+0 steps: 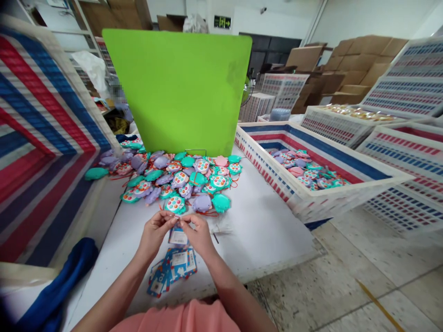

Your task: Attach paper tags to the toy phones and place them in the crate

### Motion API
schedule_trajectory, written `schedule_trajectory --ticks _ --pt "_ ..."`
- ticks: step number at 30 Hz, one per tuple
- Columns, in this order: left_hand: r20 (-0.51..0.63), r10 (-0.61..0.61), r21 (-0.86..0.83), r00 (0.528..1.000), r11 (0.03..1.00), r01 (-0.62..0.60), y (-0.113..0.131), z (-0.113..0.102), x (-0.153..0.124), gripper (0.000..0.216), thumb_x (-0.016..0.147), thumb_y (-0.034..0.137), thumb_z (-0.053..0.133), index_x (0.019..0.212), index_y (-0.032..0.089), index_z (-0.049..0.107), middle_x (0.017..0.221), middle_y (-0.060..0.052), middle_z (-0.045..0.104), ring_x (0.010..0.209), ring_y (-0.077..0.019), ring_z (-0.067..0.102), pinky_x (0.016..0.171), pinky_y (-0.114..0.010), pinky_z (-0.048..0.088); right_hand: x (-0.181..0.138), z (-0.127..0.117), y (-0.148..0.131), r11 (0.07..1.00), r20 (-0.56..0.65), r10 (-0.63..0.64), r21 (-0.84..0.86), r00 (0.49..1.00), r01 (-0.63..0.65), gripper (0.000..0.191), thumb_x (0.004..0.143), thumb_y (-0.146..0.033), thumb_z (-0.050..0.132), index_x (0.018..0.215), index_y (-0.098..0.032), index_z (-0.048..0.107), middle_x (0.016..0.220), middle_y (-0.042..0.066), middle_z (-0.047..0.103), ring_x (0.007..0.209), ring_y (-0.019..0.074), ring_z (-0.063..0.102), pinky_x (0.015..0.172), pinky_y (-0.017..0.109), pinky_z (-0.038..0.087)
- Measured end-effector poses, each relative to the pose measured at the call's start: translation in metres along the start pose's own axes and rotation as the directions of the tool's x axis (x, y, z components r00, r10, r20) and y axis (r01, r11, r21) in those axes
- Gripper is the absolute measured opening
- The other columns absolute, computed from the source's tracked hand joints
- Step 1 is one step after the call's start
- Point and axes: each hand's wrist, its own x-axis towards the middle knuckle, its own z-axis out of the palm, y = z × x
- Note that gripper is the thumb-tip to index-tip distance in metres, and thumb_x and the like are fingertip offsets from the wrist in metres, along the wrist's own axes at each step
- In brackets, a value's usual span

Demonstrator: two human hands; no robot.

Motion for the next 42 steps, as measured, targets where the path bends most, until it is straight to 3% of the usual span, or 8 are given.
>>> schedule_trajectory --ticks 7,13,18,27,30,34,42 --pt "-0.045 0.013 0.163 0.999 0.987 -0.006 -0.001 -0.006 -0.002 0.024 0.070 0.033 0.067 0.084 0.015 0.070 0.059 0.002 0.063 0.057 -0.0118 0.054 0.053 -0.021 0.043 0.000 0.000 -0.007 0.987 -0.013 -0.112 -0.120 0.994 0.110 0.013 0.083 -0.029 0.055 0.081 -0.021 0.066 0.080 0.003 0.065 0.081 0.0185 0.057 0.077 0.032 0.042" --pt "-0.009 0.083 0.185 0.997 0.979 -0.080 0.000 -0.009 -0.003 0.020 0.069 0.032 0.067 0.081 0.017 0.072 0.073 -0.002 0.070 0.071 -0.0173 0.062 0.063 -0.026 0.050 -0.001 -0.001 -0.018 0.933 0.018 -0.224 -0.286 0.974 0.220 0.014 0.086 -0.024 0.052 0.080 -0.021 0.064 0.080 0.003 0.064 0.082 0.0190 0.053 0.078 0.033 0.038" --pt "0.034 0.112 0.205 0.993 0.972 -0.116 0.002 -0.010 -0.003 0.016 0.071 0.030 0.068 0.080 0.018 0.072 0.083 -0.003 0.072 0.080 -0.0183 0.064 0.074 -0.028 0.050 -0.001 0.000 -0.021 0.905 0.049 -0.250 -0.343 0.967 0.251 0.014 0.086 -0.022 0.050 0.081 -0.021 0.064 0.080 0.002 0.063 0.083 0.0190 0.052 0.078 0.033 0.036" --pt "0.085 0.120 0.226 0.989 0.964 -0.136 0.002 -0.011 -0.002 0.015 0.072 0.030 0.068 0.080 0.018 0.073 0.082 -0.004 0.072 0.079 -0.0184 0.064 0.076 -0.029 0.049 -0.002 -0.002 -0.021 0.878 0.066 -0.272 -0.390 0.960 0.276 0.012 0.086 -0.019 0.049 0.082 -0.021 0.061 0.080 0.002 0.062 0.083 0.0187 0.050 0.078 0.033 0.035" --pt "0.113 0.052 0.207 0.992 0.975 -0.075 0.000 -0.013 -0.001 0.018 0.069 0.031 0.070 0.080 0.017 0.073 0.081 -0.005 0.072 0.076 -0.0183 0.063 0.075 -0.029 0.049 -0.003 -0.003 -0.021 0.844 0.087 -0.283 -0.451 0.955 0.292 0.013 0.086 -0.018 0.048 0.082 -0.021 0.060 0.080 0.002 0.062 0.083 0.0190 0.049 0.078 0.033 0.034" --pt "0.121 -0.078 0.053 0.990 0.996 0.072 -0.002 -0.013 0.001 0.023 0.065 0.031 0.074 0.082 0.016 0.070 0.072 -0.001 0.070 0.067 -0.0135 0.060 0.065 -0.024 0.047 -0.003 -0.002 -0.021 0.795 0.115 -0.298 -0.520 0.948 0.313 0.015 0.087 -0.019 0.047 0.080 -0.020 0.060 0.080 0.003 0.061 0.084 0.0194 0.047 0.078 0.034 0.032" --pt "0.159 -0.128 0.038 0.979 0.992 0.124 0.004 -0.012 -0.001 0.021 0.061 0.029 0.077 0.069 0.013 0.065 0.065 0.001 0.064 0.061 -0.0101 0.055 0.061 -0.021 0.044 -0.006 0.000 -0.022 0.818 0.107 -0.338 -0.458 0.935 0.348 0.015 0.085 -0.019 0.045 0.077 -0.019 0.058 0.075 0.003 0.057 0.081 0.0194 0.046 0.077 0.035 0.033"
